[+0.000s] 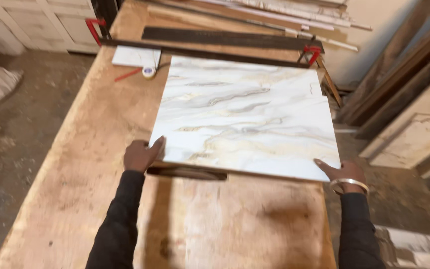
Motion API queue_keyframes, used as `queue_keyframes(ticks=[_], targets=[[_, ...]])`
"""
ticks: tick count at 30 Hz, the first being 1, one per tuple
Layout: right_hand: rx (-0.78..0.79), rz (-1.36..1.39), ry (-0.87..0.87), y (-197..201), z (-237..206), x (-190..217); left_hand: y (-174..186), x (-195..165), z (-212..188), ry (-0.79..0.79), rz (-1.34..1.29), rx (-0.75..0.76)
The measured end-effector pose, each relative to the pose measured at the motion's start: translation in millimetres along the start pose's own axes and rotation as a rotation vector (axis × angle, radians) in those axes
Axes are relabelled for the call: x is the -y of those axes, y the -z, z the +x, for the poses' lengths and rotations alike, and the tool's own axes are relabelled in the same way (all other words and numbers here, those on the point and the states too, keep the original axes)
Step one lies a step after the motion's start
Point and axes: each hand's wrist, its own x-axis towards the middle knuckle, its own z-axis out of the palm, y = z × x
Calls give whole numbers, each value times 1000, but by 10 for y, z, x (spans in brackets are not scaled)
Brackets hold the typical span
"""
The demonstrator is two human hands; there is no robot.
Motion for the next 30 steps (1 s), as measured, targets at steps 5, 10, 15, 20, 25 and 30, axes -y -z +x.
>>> queue_keyframes(ticks=[5,10,15,20,25,30], targets=[[-194,97,5,-166,-1286,-779,783,364,-1572,168,48,138],[49,-63,-219,-492,-2940,-1265,1727,826,-3350,461,24,63],[75,97,-42,-966,-4277,-929,2351,2113,-4717,472,204,43],[55,91,193,-1027,-4803,-192,2592,3036,-5768,612,84,186],[173,-77,448,-1176,-4967,781,2798,3028,-6379,849,30,153],[321,-159,469,-1241,-5368,1287,2975,2757,-6478,624,-4,71]])
